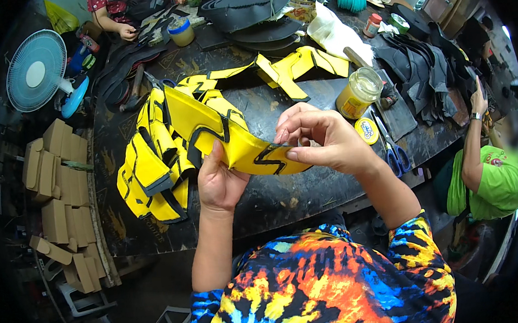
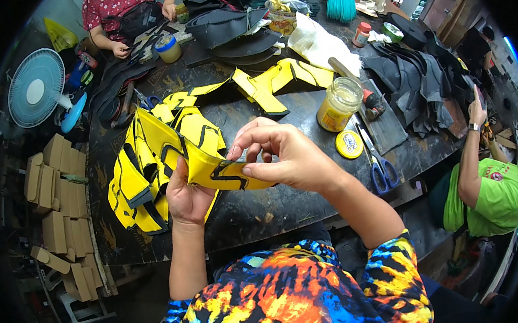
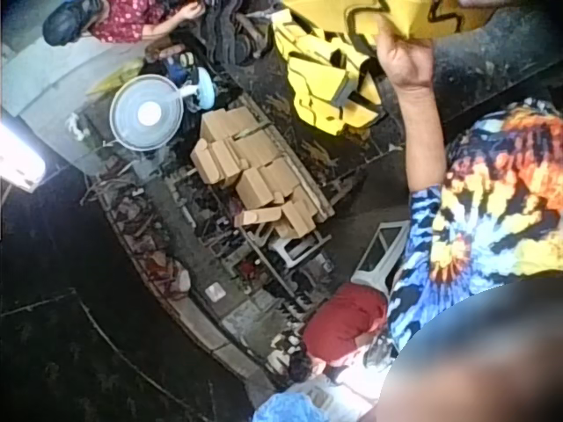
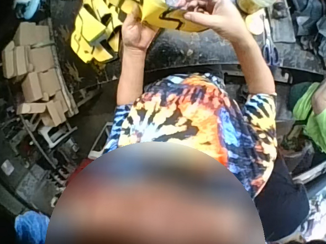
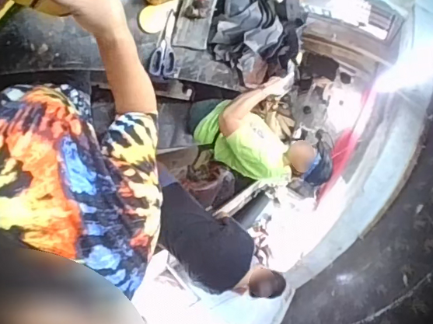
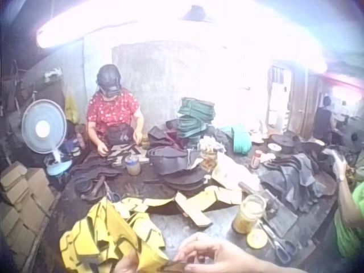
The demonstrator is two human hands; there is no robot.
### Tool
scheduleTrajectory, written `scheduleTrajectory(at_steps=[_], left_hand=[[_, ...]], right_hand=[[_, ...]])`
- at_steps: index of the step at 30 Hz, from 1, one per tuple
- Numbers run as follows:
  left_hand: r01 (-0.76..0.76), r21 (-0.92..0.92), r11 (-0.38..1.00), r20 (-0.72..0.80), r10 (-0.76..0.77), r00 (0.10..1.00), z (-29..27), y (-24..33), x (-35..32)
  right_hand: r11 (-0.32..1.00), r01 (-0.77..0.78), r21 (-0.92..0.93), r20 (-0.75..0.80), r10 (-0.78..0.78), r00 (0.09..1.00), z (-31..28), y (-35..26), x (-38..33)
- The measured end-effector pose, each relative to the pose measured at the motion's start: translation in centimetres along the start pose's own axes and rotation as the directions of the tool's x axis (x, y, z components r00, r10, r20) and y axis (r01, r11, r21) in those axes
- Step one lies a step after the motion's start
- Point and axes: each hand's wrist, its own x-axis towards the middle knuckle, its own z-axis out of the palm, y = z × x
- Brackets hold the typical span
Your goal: The person repeatedly picks up yellow fabric pieces with black trim from a table, folds and aligns the edges by hand, and places them back on the table. The hands handle the pieces one at a time, turning them over and pressing the seams.
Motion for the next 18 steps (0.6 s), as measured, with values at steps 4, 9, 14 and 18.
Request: scheduleTrajectory(at_steps=[4, 9, 14, 18], left_hand=[[0.048, -0.148, 0.988, 0.012, -0.046, 0.999, 1.0, -1.1, -0.1], [-0.025, -0.291, 0.956, -0.036, 0.015, 0.999, 1.6, -2.1, 0.0], [-0.014, -0.326, 0.945, 0.025, 0.023, 0.999, 1.4, -2.0, 0.2], [-0.023, -0.285, 0.958, 0.021, 0.030, 0.999, 1.6, -2.1, 0.3]], right_hand=[[0.864, 0.190, -0.466, -0.164, -0.295, 0.941, 1.3, 0.2, -0.3], [0.391, 0.232, -0.891, -0.022, -0.547, 0.837, 2.9, 0.8, -0.6], [0.439, 0.378, -0.815, 0.086, -0.554, 0.828, 2.1, -0.4, -1.7], [0.587, 0.249, -0.770, -0.158, -0.554, 0.818, 1.6, -0.2, -0.8]])
